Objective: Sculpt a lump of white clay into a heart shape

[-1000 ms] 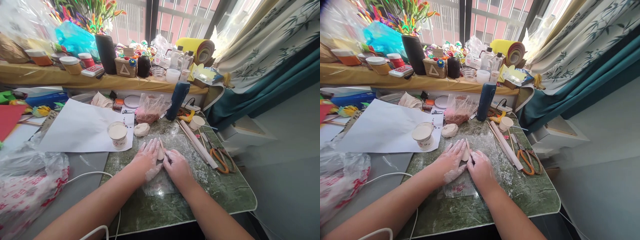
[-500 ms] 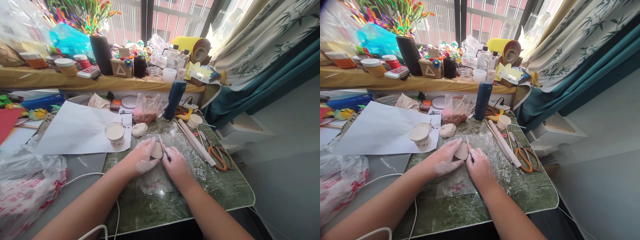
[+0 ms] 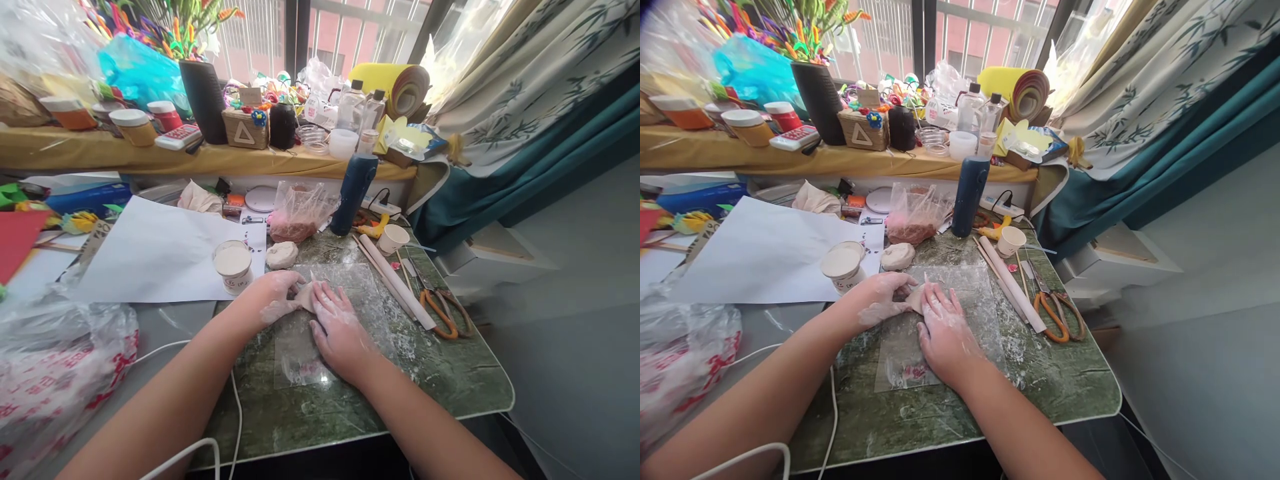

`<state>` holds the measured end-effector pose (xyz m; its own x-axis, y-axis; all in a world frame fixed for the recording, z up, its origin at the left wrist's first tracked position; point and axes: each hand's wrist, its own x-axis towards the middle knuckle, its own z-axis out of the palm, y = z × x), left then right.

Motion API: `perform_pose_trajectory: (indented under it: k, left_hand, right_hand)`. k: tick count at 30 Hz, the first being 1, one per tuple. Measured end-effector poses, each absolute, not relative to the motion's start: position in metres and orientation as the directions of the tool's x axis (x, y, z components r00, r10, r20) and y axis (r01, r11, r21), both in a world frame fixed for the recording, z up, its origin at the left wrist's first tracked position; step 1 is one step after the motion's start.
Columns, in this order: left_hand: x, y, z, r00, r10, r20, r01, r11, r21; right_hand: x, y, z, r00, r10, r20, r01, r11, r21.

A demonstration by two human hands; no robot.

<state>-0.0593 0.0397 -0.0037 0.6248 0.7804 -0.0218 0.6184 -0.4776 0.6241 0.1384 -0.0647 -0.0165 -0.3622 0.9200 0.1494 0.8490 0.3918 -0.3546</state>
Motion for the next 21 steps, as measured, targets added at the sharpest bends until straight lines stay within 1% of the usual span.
perform_pose_trajectory:
  k: [2, 4, 8, 10, 12, 15, 18, 21]
  left_hand:
    - [-0.058, 0.039, -0.003, 0.617, 0.787, -0.015, 0.610, -0.467, 0.640]
    - [-0.058, 0.038, 0.000, 0.605, 0.796, -0.011, 0.611, -0.456, 0.647]
    - [-0.057, 0.037, 0.008, 0.610, 0.792, -0.018, 0.600, -0.447, 0.664]
    - [-0.058, 0.036, 0.012, 0.612, 0.790, -0.033, 0.611, -0.447, 0.653]
    - [-0.060, 0.035, 0.015, 0.605, 0.795, -0.052, 0.656, -0.460, 0.598]
    - [-0.062, 0.034, 0.018, 0.582, 0.810, -0.077, 0.717, -0.466, 0.518]
    - [-0.062, 0.033, 0.017, 0.562, 0.822, -0.094, 0.738, -0.447, 0.504]
    - [-0.061, 0.032, 0.017, 0.559, 0.824, -0.099, 0.744, -0.445, 0.499]
  right_hand:
    - [0.134, -0.066, -0.016, -0.420, 0.899, 0.126, 0.826, 0.436, -0.357]
    - [0.133, -0.067, -0.017, -0.442, 0.888, 0.128, 0.802, 0.455, -0.387]
    - [0.137, -0.067, -0.020, -0.440, 0.882, 0.168, 0.746, 0.463, -0.479]
    - [0.139, -0.066, -0.021, -0.417, 0.887, 0.198, 0.741, 0.458, -0.491]
    - [0.140, -0.065, -0.020, -0.378, 0.902, 0.208, 0.764, 0.431, -0.480]
    - [0.138, -0.063, -0.019, -0.364, 0.915, 0.171, 0.801, 0.402, -0.443]
    - [0.135, -0.063, -0.016, -0.417, 0.898, 0.142, 0.800, 0.437, -0.411]
    - [0.130, -0.062, -0.015, -0.486, 0.866, 0.122, 0.773, 0.491, -0.402]
